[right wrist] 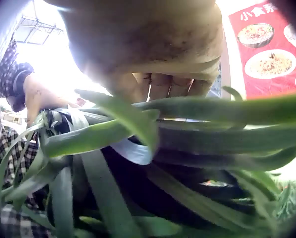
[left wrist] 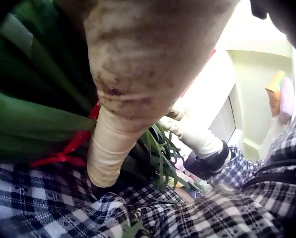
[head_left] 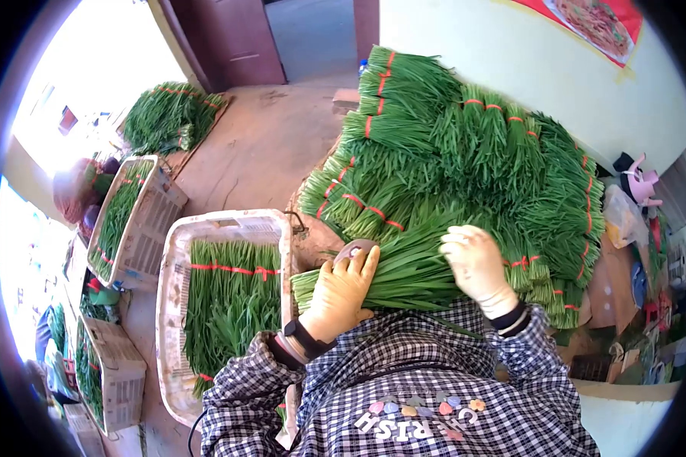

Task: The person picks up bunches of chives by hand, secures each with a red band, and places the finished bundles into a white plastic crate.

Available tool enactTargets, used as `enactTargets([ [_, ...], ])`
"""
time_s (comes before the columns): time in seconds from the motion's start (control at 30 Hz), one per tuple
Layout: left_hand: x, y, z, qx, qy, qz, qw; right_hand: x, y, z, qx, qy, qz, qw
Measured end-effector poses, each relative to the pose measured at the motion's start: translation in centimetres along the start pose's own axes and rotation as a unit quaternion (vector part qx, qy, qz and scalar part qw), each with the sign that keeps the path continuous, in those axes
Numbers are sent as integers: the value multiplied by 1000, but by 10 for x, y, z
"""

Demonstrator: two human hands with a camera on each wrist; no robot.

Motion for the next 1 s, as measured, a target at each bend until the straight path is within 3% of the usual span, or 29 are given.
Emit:
enactTargets([
  [0.03,0,0,0,9,-1,7,1000,-3,-6,11,15,39,-55,998],
  [0.07,2,-1,-3,13,-10,12,1000,-5,-22,18,45,44,-46,997],
  [0.1,3,-3,-6,34,-16,26,999,2,-43,27,89,42,33,995],
  [0.13,2,-11,-8,59,-46,-16,997,23,-54,57,53,151,38,986],
  [0.17,4,-5,-13,85,-44,1,995,57,-64,94,34,231,34,972],
  [0.23,6,-1,-23,114,-30,37,992,148,-71,175,131,317,-88,935],
  [0.3,8,1,-37,182,-48,65,980,242,-66,219,173,333,-182,909],
  [0.33,11,-2,-45,229,-67,81,968,253,-64,205,146,391,-297,859],
  [0.37,17,-4,-57,267,-93,86,955,289,-57,213,105,422,-300,849],
  [0.4,23,-5,-68,304,-117,90,941,294,-51,196,33,503,-327,799],
  [0.47,45,-24,-95,360,-158,100,914,292,-39,166,2,512,-359,781],
  [0.5,58,-31,-112,357,-152,144,910,305,-29,172,-1,511,-366,778],
  [0.53,73,-42,-131,393,-204,119,889,312,-15,176,-6,480,-359,800],
  [0.6,108,-66,-166,426,-219,163,863,314,-3,175,-14,447,-359,819],
  [0.7,180,-74,-222,421,-274,227,834,252,13,140,-15,451,-403,796],
  [0.73,205,-79,-231,439,-289,241,816,253,20,142,-16,447,-409,796],
  [0.77,231,-86,-233,489,-353,223,766,250,28,146,-34,436,-392,810],
  [0.8,266,-74,-250,420,-367,238,795,251,38,153,-52,425,-374,822],
  [0.83,293,-76,-250,415,-402,229,784,262,50,169,-47,367,-375,850],
  [0.87,328,-64,-260,331,-421,223,814,262,56,171,-48,365,-381,848],
  [0.93,399,-16,-265,356,-488,190,774,262,67,174,-89,395,-387,828],
  [1.0,457,31,-245,351,-563,137,735,279,80,193,-65,358,-412,835],
])
Point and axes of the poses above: each hand's wrist, its own x-axis away from the middle knuckle, its own y-axis out of the palm, z = x × y, the point moved 7 cm from there along -x, towards the middle knuckle, and after that the axes turned 7 degrees about z, right-handed, at the moved point
